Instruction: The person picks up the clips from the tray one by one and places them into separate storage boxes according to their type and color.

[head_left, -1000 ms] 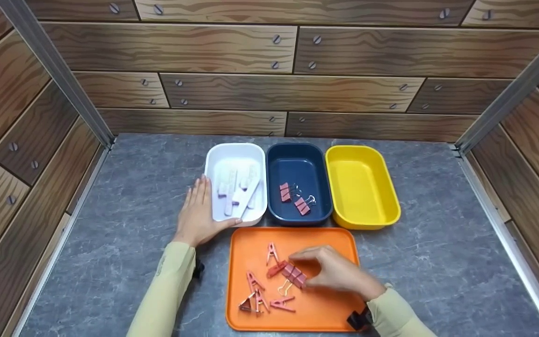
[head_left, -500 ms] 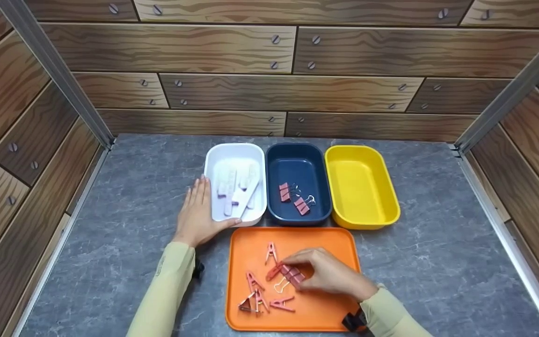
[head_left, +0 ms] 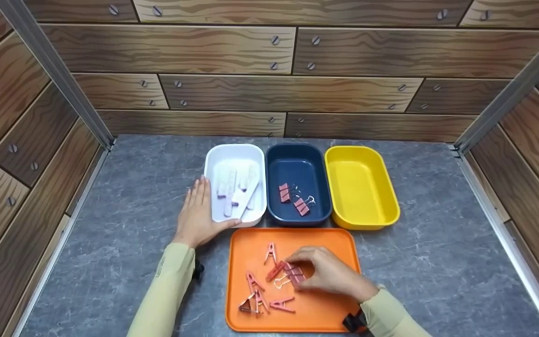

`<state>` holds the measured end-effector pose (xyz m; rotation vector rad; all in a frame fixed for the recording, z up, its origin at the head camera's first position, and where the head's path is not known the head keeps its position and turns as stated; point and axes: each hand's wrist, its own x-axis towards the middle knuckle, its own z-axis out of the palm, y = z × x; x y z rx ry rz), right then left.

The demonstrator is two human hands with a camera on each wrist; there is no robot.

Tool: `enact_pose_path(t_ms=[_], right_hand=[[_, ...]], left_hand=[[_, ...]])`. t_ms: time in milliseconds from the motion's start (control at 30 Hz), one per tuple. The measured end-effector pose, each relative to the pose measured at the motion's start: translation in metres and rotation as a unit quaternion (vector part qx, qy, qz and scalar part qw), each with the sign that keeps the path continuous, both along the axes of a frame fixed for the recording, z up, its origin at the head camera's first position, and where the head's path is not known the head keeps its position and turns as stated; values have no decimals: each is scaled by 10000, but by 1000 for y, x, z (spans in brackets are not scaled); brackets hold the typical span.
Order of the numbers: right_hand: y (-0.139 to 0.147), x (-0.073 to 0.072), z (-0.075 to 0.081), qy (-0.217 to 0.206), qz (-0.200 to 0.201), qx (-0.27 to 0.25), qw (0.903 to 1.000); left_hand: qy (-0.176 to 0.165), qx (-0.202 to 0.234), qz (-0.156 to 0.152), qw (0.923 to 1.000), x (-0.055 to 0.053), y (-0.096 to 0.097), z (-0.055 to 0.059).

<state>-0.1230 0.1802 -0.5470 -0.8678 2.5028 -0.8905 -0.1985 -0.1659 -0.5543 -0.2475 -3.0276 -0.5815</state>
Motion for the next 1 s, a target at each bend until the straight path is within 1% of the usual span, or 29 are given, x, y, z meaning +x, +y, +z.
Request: enact_pose_path(t_ms=[133,267,400,567,800,1000], right_hand=[[0,0,-1,-27,-61,-77,9999],[1,0,-1,139,-68,-209,9997],[3,1,-2,249,-102,-316,9991],[4,0,-2,255,-162,-362,9989],[6,-3,2,340,-233,-492,9979],[9,-5,6,274,-363,-563,9974]], left_hand=[[23,-15,-9,10000,0,0,0],[45,0,-25,10000,1,-1,0],[-10,-22,-23,10000,0,-1,-1],[-78,-86,-25,9999,0,0,-1],[-6,-65,1,10000,0,-1,-1],[-63,-52,10,10000,0,0,0]])
